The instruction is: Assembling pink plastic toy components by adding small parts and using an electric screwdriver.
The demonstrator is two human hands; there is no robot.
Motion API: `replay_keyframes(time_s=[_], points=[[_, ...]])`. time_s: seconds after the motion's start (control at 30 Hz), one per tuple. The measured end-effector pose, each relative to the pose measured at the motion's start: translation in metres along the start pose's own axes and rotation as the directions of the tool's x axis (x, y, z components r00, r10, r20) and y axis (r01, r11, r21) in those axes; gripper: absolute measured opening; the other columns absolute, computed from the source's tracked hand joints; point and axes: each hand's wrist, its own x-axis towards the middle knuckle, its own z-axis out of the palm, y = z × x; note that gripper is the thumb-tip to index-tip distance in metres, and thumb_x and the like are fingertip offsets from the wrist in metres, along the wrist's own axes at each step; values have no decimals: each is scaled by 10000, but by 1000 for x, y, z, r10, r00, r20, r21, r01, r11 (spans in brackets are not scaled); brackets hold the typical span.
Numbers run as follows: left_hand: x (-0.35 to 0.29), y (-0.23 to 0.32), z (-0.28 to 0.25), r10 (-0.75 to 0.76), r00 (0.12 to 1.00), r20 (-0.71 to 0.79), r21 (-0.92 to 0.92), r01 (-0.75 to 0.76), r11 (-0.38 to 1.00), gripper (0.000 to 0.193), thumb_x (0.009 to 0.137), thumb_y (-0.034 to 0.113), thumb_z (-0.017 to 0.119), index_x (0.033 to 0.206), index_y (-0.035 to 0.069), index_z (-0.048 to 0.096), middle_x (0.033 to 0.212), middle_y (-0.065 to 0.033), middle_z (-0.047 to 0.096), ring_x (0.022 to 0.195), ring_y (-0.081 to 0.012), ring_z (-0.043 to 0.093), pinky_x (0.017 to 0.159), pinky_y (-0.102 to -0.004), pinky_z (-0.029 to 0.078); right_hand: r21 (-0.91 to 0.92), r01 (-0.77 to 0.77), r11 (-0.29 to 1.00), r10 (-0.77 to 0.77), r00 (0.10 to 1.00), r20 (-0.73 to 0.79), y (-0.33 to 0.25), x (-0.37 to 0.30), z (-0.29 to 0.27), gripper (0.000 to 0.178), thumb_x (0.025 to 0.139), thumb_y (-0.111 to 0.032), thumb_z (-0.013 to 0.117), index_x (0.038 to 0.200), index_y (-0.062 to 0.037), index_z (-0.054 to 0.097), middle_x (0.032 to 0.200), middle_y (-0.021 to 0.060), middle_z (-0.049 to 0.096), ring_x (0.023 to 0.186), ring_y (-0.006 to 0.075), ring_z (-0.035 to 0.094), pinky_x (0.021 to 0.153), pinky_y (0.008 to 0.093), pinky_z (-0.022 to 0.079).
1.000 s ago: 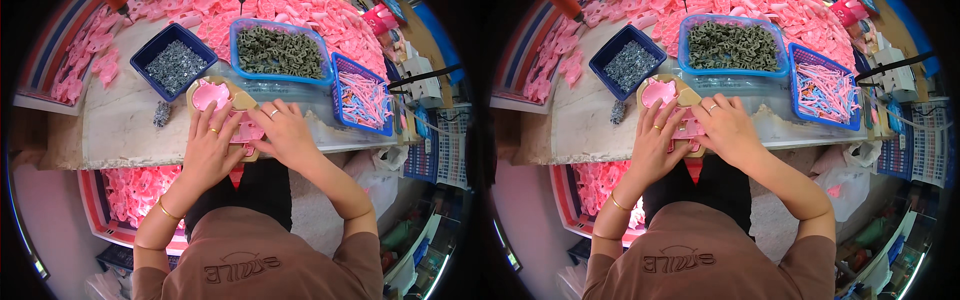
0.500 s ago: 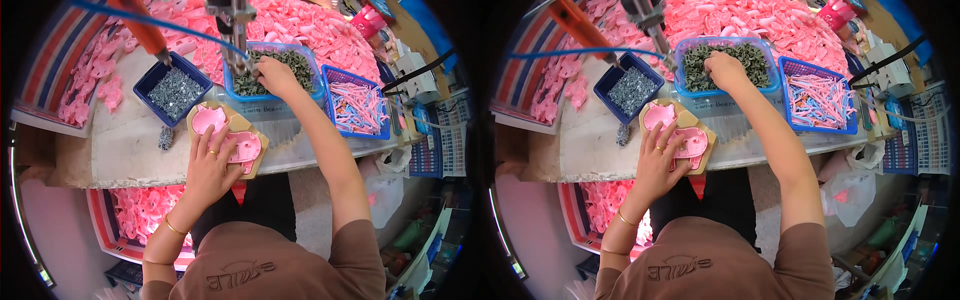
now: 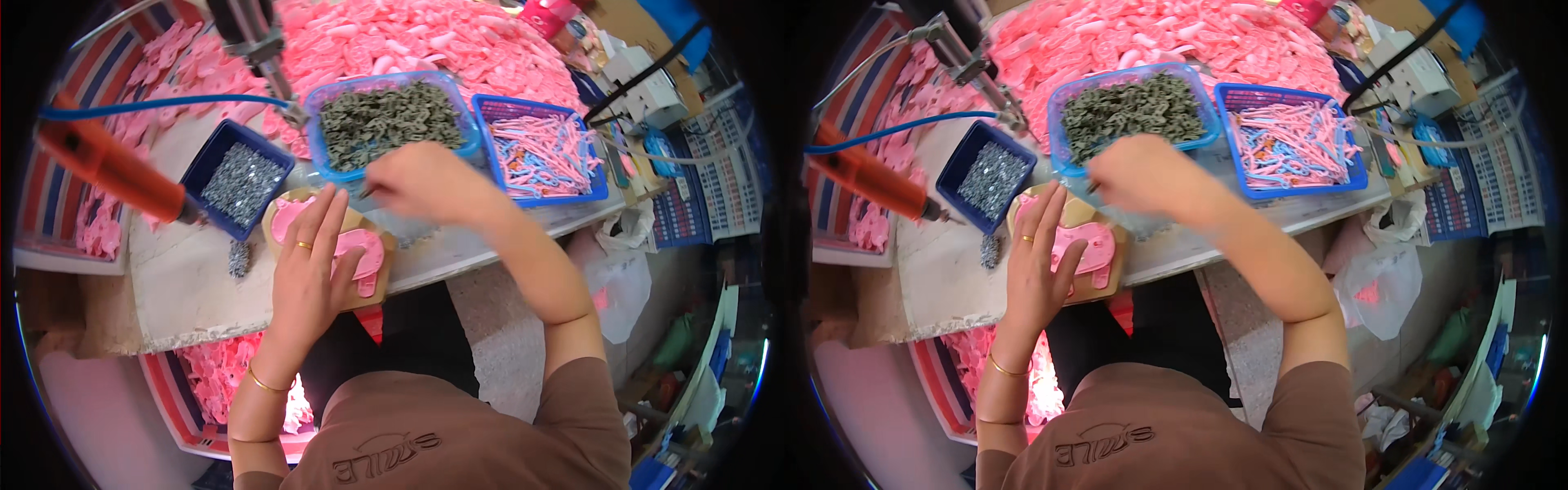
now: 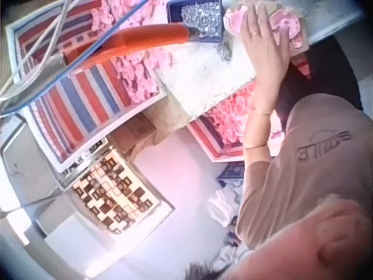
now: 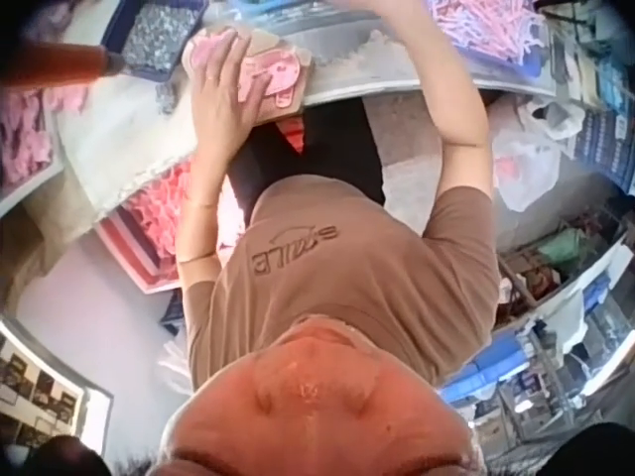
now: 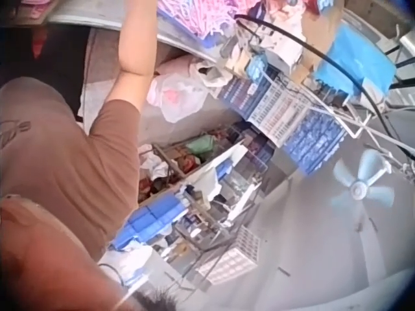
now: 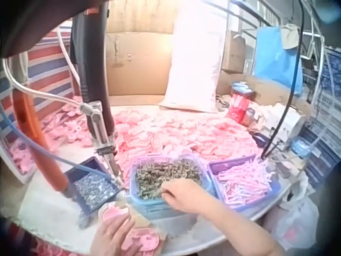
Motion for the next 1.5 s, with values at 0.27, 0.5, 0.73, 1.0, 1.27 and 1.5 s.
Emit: replay_keyframes(time_s=[0.27, 0.5, 0.73, 1.0, 1.27, 1.5], points=[[5, -3, 34, -41, 999, -28, -241, 33, 970, 533, 854, 0, 672, 1369, 70, 556, 1017, -162, 669, 864, -293, 677, 725, -381, 535, 506, -119, 854, 105, 993, 57, -19, -27, -7, 217, 822, -224, 671, 851, -13, 711, 790, 168, 697, 747, 304, 691, 674, 401, 534], [-1, 0, 22, -261, 965, 5, -470, 233, 852, 310, 858, -41, 662, 1159, 27, 678, 1035, -100, 647, 910, -186, 671, 776, -289, 570, 541, -406, 737, 548, 827, -127, 79, -59, -26, 187, 897, -177, 671, 1003, -29, 714, 850, 124, 713, 739, 182, 691, 675, 312, 529], [-15, -17, 27, -493, 834, 248, -763, 482, 431, 193, 908, 20, 665, 1099, -5, 646, 1022, -55, 683, 893, -111, 660, 772, -237, 530, -492, -557, 669, 446, 830, -334, 219, -137, -9, 107, 787, -83, 656, 885, -75, 700, 891, 144, 639, 945, 350, 609, 803, 469, 497], [-14, -13, 12, -550, 756, 356, -763, 575, 296, 199, 955, 111, 636, 1083, -41, 637, 947, -84, 701, 919, -132, 681, 804, -259, 566, -350, -529, 773, 422, 841, -340, 186, -114, -33, 167, 851, -71, 649, 1009, -41, 606, 901, 141, 640, 901, 327, 616, 778, 407, 488], [-14, -6, 21, -576, 723, 383, -839, 533, 111, 231, 996, 152, 586, 1073, -60, 638, 1031, -99, 685, 910, -148, 682, 809, -259, 571, 622, -122, 773, 167, 986, -14, -17, -49, -3, 134, 943, -88, 630, 1053, -12, 619, 973, 70, 631, 897, 130, 626, 803, 288, 511], [-15, -4, 14, -619, 679, 394, -870, 493, -12, 198, 982, 155, 607, 1022, -36, 643, 1078, -123, 684, 915, -131, 665, 830, -274, 578, 815, -111, 569, 239, 970, -35, -55, -41, 29, 158, 935, -42, 625, 1086, -1, 604, 958, 61, 645, 905, 119, 638, 793, 265, 528]])
